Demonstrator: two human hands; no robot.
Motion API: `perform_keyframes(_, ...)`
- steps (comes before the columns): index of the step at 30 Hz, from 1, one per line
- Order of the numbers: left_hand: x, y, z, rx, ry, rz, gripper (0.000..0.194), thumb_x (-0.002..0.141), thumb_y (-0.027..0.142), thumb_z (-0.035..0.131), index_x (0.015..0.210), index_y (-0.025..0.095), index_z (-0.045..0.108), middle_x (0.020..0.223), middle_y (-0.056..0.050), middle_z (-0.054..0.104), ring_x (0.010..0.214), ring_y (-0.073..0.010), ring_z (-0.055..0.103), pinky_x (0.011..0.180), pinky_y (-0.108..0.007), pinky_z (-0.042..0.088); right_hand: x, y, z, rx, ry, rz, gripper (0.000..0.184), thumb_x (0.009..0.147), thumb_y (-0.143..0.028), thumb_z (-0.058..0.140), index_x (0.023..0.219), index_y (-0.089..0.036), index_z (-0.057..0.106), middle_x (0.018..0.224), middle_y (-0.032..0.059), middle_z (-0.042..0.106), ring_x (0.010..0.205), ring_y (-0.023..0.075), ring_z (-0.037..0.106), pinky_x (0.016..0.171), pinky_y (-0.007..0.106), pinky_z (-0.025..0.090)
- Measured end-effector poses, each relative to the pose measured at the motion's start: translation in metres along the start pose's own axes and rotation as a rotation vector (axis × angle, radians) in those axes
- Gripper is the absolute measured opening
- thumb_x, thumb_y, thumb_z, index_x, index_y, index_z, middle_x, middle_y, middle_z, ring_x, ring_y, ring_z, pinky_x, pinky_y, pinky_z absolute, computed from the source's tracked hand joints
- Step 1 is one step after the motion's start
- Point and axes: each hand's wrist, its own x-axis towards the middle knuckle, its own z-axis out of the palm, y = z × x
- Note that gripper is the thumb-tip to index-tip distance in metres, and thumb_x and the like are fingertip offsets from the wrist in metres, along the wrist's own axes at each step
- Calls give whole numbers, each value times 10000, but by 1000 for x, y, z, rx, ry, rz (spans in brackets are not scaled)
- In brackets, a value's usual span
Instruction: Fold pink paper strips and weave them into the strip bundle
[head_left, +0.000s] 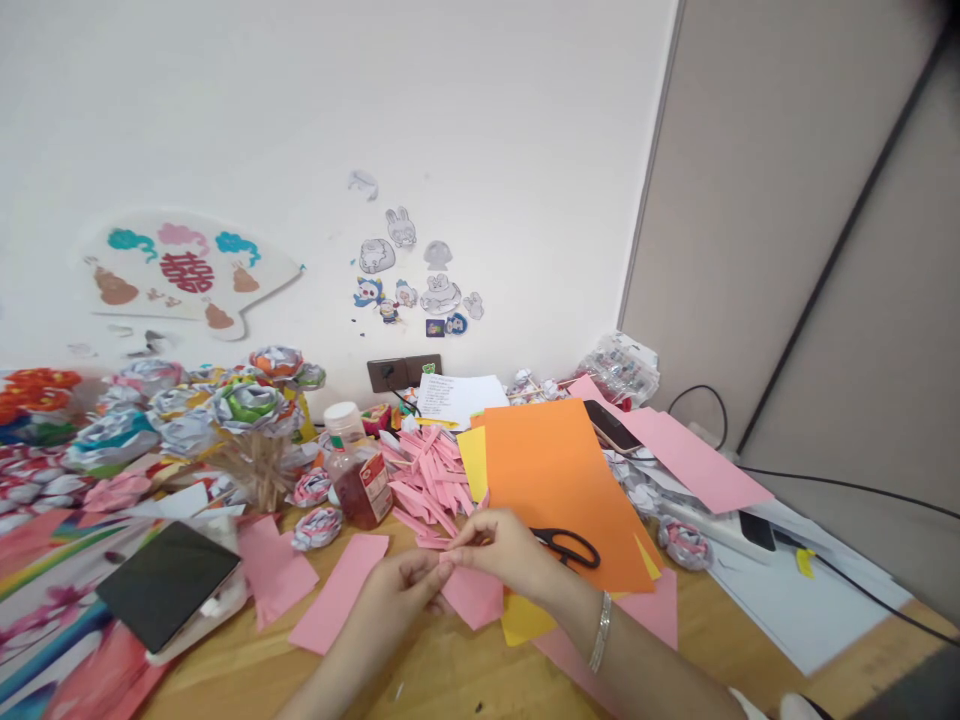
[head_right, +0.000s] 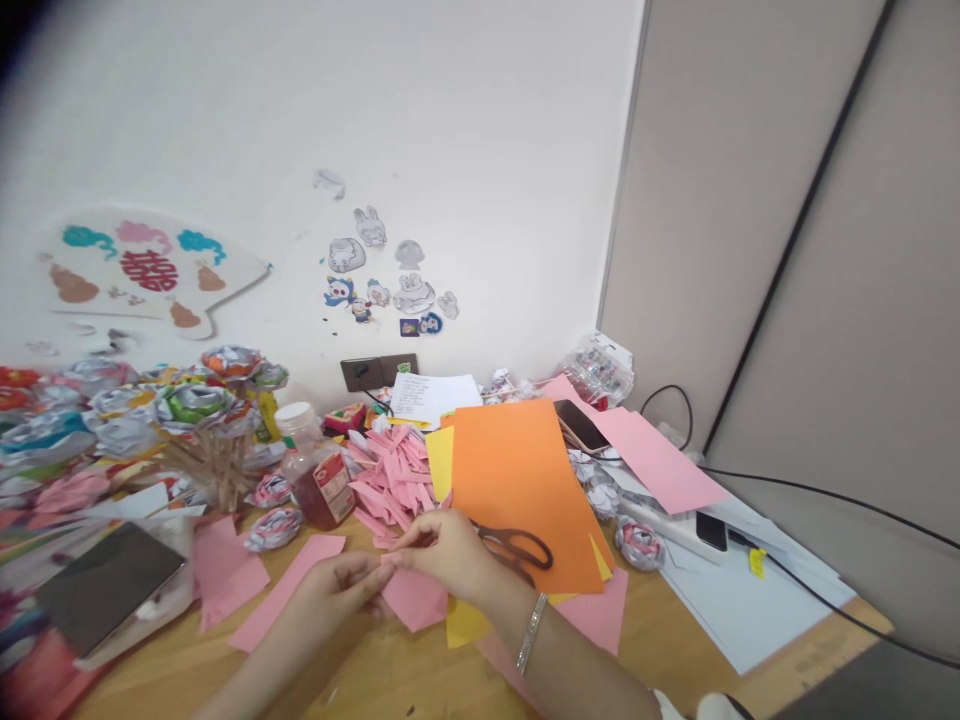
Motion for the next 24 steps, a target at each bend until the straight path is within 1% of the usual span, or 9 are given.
perform_keyframes(4, 0, -2, 1, 23, 15, -8, 352, 642, 513, 503, 531, 179, 516, 442, 34, 552, 471, -142, 519, 475, -219, 369, 0, 1, -1, 44, -39, 44, 274, 541, -370, 700, 658, -127, 655, 666, 31, 622, 678, 147, 565, 646, 261, 430)
perform_keyframes(6, 0, -3, 1, 30, 33, -11, 340, 643, 501, 511, 528, 181, 501, 442, 45, 518, 464, -138, 506, 460, -218, 358, 1, 3, -2, 33, -65, 43, 278, 555, -373, 692, 680, -127, 658, 690, 38, 631, 699, 154, 571, 657, 265, 433)
perform_keyframes(11, 1, -8, 4, 2, 51, -3, 349, 650, 486, 519, 490, 183, 455, 426, 72, 432, 439, -125, 482, 440, -210, 336, 2, 9, -1, -68, -54, -28, 213, 612, -330, 658, 702, -137, 663, 684, 29, 619, 657, 132, 551, 604, 238, 421)
perform_keyframes(14, 2, -13, 6, -60, 36, 4, 353, 656, 488, 520, 502, 178, 455, 437, 71, 431, 434, -115, 456, 435, -207, 331, 1, 11, 0, -100, -39, -42, 170, 633, -287, 641, 718, -140, 658, 678, 20, 607, 634, 119, 536, 569, 218, 407)
perform_keyframes(16, 3, -17, 7, -85, 27, 33, 342, 682, 478, 500, 536, 169, 480, 467, 61, 452, 452, -113, 449, 442, -206, 334, 1, 13, 0, -125, -39, -52, 141, 651, -256, 621, 733, -146, 652, 678, 15, 603, 635, 116, 533, 558, 209, 398)
perform_keyframes(18, 2, -17, 8, -53, 37, 70, 332, 709, 461, 476, 576, 159, 516, 508, 41, 492, 487, -121, 463, 457, -208, 340, 0, 14, 0, -158, -52, -72, 119, 671, -232, 594, 743, -152, 646, 687, 11, 602, 649, 118, 536, 567, 207, 396)
perform_keyframes(21, -2, -13, 7, 65, 60, 104, 333, 715, 452, 464, 584, 157, 548, 532, 17, 544, 520, -142, 487, 471, -214, 346, 0, 15, 0, -228, -84, -119, 108, 681, -223, 582, 753, -162, 633, 710, 7, 599, 669, 122, 537, 586, 208, 397)
perform_keyframes(24, -4, -10, 5, 169, 81, 136, 320, 712, 432, 462, 572, 162, 561, 530, 13, 556, 529, -148, 484, 484, -216, 342, 0, 14, 0, -365, -65, -182, 71, 680, -222, 590, 717, -169, 619, 694, -1, 574, 646, 117, 511, 563, 202, 375)
